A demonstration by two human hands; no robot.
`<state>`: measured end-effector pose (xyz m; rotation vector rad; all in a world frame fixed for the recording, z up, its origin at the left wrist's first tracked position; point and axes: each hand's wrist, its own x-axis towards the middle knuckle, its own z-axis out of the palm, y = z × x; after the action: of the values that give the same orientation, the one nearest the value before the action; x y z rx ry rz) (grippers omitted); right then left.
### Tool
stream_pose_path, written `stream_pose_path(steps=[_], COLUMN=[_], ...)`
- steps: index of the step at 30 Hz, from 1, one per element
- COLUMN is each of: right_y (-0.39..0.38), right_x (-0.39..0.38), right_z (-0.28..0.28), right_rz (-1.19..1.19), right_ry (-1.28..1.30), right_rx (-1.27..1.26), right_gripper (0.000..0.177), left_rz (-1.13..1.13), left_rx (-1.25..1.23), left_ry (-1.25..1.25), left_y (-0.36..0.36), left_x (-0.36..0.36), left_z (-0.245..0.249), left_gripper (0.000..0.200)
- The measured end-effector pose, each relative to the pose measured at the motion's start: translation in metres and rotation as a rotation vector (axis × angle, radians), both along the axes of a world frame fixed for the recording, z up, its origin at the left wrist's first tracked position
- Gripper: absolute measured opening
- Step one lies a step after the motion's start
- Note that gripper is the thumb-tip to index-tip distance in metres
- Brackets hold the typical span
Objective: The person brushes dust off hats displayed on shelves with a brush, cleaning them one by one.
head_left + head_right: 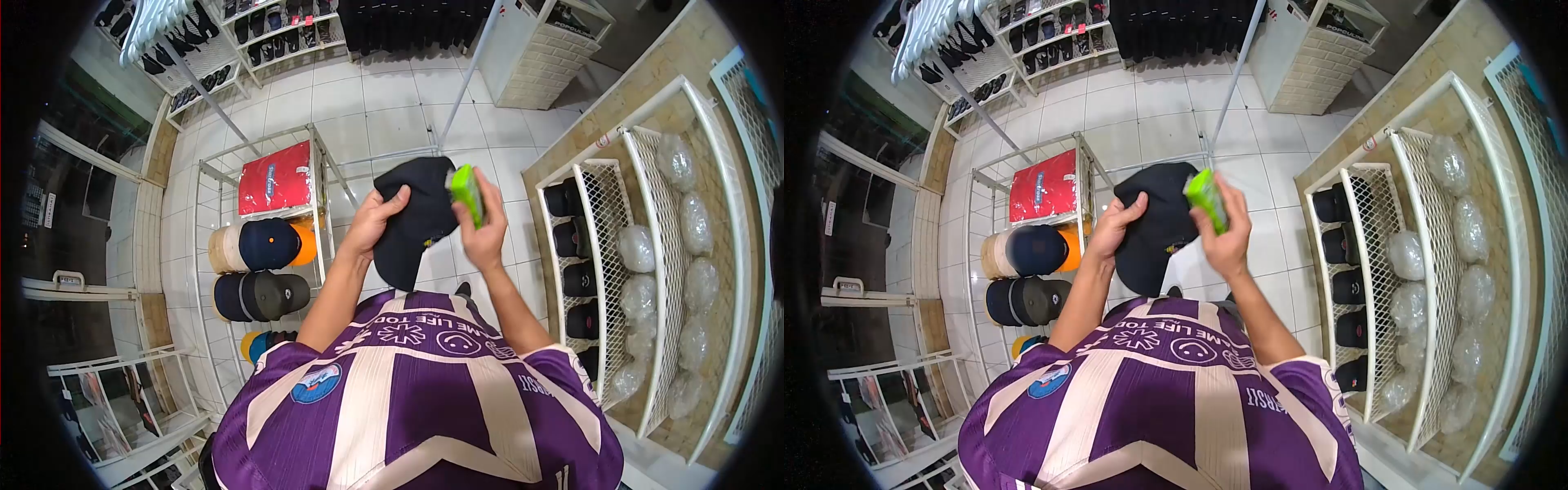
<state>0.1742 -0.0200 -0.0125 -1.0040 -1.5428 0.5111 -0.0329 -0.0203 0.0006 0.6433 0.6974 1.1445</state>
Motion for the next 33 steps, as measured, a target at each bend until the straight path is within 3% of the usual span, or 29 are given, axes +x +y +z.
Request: stream_pose_path(steps=[4,7,9,13,15,18,22,24,25,27,29,30,33], right_y=[-0.025,-0.025,-0.029,-0.04,-0.017,0.015,0.036,0.014,0.003,-0.011,-0.027,-0.026,-0.013], right_x=[-0.016,-0.011,-0.007,-0.012,-0.001,0.006,0.023,0.023,0.024,0.029,0.003,0.001,0.013], right_z=[-0.008,-0.02,-0.022,-0.023,-0.022,-0.015,-0.016,-0.018,-0.026,-0.045,-0.031,-0.052,-0.057], right_rz=[-0.074,-0.119,0.093,0.284,0.188,-0.151,-0.189,0.073,0.082,0.59,0.668,0.607,0.589], right_ry=[-0.051,-0.074,-0.373,-0.317,-0.474,-0.282,-0.008,0.35,0.351,0.78,1.035,1.112,1.15], right_rx=[0.049,0.06,0.196,0.043,0.277,0.056,-0.103,-0.29,-0.297,-0.95,-1.142,-1.172,-1.128], right_gripper=[0.063,0.068,0.07,0.073,0.074,0.061,0.054,0.043,0.043,0.039,0.039,0.044,0.041], left_rz=[-0.032,0.085,0.095,0.099,0.07,0.028,0.122,0.208,0.209,0.207,0.316,0.311,0.323], left_rx=[0.007,-0.053,-0.055,-0.039,-0.033,-0.08,-0.049,-0.035,0.001,0.054,0.064,0.064,0.062], left_ry=[-0.02,0.129,-0.161,-0.184,-0.132,-0.243,-0.253,-0.252,-0.271,-0.292,-0.322,-0.322,-0.386], left_y=[0.005,0.006,0.017,0.02,0.018,0.011,0.01,0.009,0.013,0.019,0.019,0.017,0.012], left_x=[-0.005,0.004,0.008,0.005,0.005,0.004,0.008,0.0,-0.008,-0.013,-0.009,-0.008,-0.007], left_z=[0.0,-0.003,-0.018,-0.007,-0.028,-0.025,-0.009,-0.011,-0.017,-0.019,-0.017,-0.017,-0.016], left_gripper=[0.029,0.028,0.03,0.033,0.032,0.031,0.031,0.032,0.033,0.034,0.036,0.036,0.038])
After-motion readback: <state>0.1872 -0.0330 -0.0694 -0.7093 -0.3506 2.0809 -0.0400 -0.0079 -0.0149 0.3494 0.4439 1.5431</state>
